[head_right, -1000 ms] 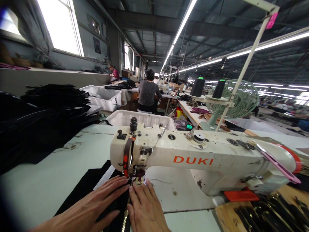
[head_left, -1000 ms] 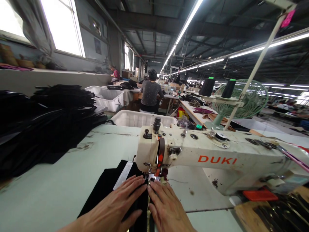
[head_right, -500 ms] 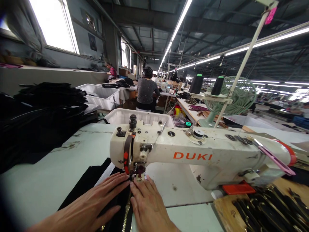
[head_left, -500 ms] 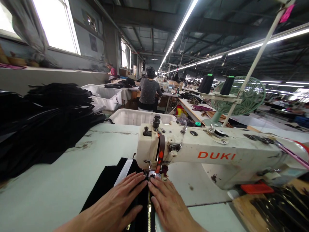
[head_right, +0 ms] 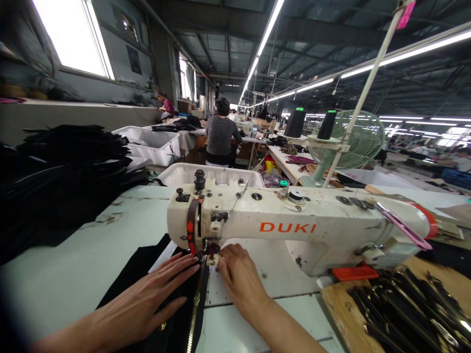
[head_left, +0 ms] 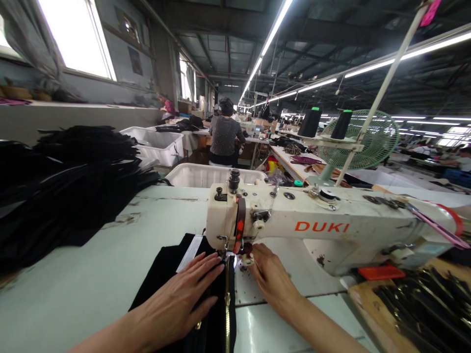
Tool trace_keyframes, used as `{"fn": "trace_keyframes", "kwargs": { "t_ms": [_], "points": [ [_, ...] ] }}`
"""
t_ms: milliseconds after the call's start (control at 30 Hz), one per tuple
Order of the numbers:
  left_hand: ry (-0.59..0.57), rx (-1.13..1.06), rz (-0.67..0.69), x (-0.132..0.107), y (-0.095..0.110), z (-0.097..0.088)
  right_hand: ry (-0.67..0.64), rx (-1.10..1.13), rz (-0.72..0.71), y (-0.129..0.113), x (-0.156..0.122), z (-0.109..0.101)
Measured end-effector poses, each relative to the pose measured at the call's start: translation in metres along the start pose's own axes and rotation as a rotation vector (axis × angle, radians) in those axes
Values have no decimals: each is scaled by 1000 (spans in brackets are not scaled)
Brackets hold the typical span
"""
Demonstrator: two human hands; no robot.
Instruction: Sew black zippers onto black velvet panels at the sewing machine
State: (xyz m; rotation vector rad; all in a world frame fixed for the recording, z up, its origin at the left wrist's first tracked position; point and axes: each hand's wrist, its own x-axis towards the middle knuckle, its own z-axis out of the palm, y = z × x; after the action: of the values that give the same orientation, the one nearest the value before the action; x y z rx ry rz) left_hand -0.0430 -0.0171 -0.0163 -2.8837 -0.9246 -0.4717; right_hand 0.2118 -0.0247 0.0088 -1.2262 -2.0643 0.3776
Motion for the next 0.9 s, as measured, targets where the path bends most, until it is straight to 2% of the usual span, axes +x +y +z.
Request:
{"fn": "trace_keyframes", "kwargs": {
  "t_ms": [67, 167, 333, 400, 467, 533, 600, 667, 700, 767, 833, 900],
  "points": [
    [-26, 30, 14, -4, 6, -8, -40, 8, 2, -13, -17, 0],
    [2, 59, 1, -21, 31, -17, -90, 26, -37, -30, -52, 3],
    [74, 55, 80, -57, 84, -12, -58, -97, -270, -41, -108, 21],
    [86, -7, 75, -63, 90, -12, -6, -187, -360, -44, -119, 31],
    [135, -134, -21, -63, 86, -21, 33, -192, -375, -48, -123, 38],
    [182, -314, -245, -58, 77, -37, 58, -41, -268, -51, -121, 38],
    [196, -473, -526, -53, 69, -58, 97, 218, -21, -51, -113, 29],
    [212, -561, -711, -46, 67, -77, 152, 453, 254, -44, -102, 9],
    [224, -587, -745, -43, 67, -85, 173, 525, 360, -39, -95, -4],
    [245, -610, -741, -37, 70, -94, 166, 564, 448, -31, -79, -32],
    [239, -605, -672, -34, 73, -96, 142, 527, 444, -29, -67, -55],
    [220, -563, -568, -34, 74, -93, 115, 465, 385, -38, -63, -62]
  ]
}}
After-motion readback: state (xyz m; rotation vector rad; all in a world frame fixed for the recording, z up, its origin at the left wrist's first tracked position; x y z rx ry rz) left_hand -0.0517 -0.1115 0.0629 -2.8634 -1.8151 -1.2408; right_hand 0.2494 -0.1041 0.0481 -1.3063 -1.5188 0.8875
